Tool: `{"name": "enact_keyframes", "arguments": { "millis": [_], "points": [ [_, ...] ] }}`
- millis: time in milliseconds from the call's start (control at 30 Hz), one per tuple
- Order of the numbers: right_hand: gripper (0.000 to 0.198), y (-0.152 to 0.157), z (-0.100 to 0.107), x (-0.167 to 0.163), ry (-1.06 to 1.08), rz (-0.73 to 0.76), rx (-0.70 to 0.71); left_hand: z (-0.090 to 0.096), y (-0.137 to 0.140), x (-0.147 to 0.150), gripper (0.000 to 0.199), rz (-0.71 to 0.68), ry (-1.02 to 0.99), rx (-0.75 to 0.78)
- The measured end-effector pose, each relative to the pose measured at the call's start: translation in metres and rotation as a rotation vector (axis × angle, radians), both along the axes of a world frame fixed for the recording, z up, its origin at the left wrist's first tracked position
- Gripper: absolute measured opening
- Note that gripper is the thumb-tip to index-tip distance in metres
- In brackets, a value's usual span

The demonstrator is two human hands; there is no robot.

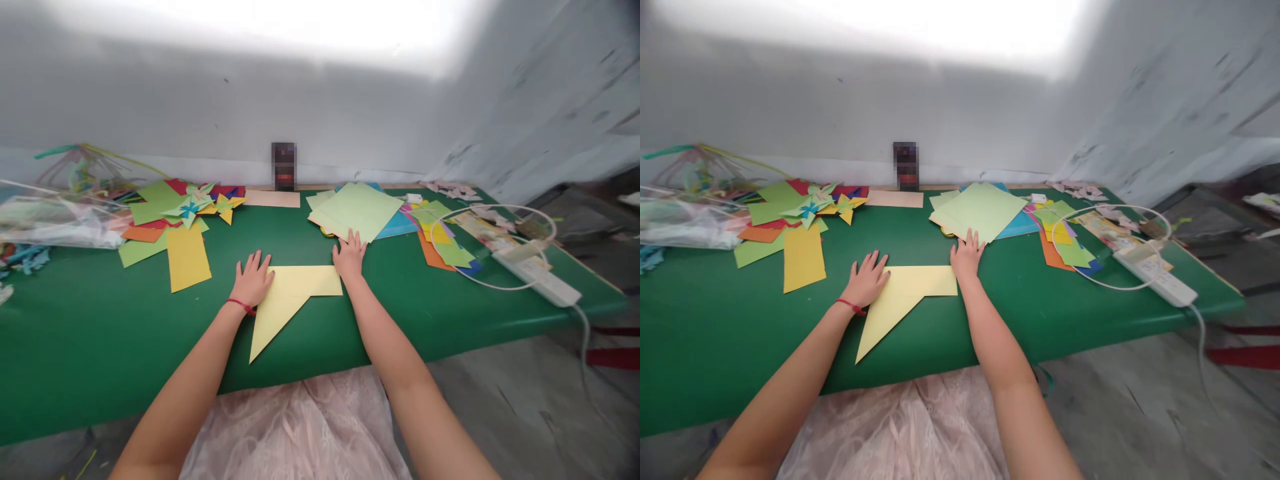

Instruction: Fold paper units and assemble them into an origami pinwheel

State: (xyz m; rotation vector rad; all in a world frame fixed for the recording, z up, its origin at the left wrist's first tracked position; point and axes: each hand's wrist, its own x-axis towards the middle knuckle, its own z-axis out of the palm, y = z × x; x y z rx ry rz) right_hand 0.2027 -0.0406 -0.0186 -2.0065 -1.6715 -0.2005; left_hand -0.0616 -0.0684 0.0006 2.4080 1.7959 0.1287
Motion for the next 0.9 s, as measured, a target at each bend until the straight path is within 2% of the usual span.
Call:
{"name": "enact_keyframes", "arguments": {
  "millis": [167,300,367,500,567,633,733,767,833,900],
  "points": [
    [0.039,0.013,0.003,0.01,0.113,-0.025,-0.016,-0.001,0.0,-0.001,0.054,-0.003,0.011,0.021],
    [0.051,0.014,0.003,0.035,0.213,-0.225,-0.002,-0.003,0.0,-0.002,0.054,0.0,0.011,0.031],
    [0.05,0.012,0.002,0.049,0.278,-0.349,-0.005,-0.003,0.001,-0.002,0.054,-0.001,0.01,0.034],
    [0.043,0.003,0.006,0.06,0.284,-0.406,0.018,-0.003,0.002,-0.002,0.054,0.0,0.01,0.023],
    [0.037,0.0,0.01,0.052,0.218,-0.358,0.105,-0.003,0.002,-0.002,0.054,0.001,0.009,0.023],
    [0.035,-0.001,0.013,0.038,0.126,-0.216,0.202,-0.003,0.002,-0.002,0.054,0.0,0.007,0.026],
    [0.039,0.001,0.014,0.016,0.07,0.217,0.115,-0.003,0.002,-0.002,0.054,-0.003,0.003,0.024],
    [0.038,0.003,0.013,0.01,0.056,0.291,0.091,-0.003,0.002,-0.002,0.054,-0.004,0.003,0.024],
    [0.038,0.005,0.01,0.003,0.034,0.361,0.053,-0.003,0.002,-0.002,0.054,-0.007,0.003,0.025],
    [0.038,0.006,0.009,0.002,0.02,0.317,0.019,-0.003,0.002,-0.002,0.055,-0.008,0.005,0.027]
  ]
}}
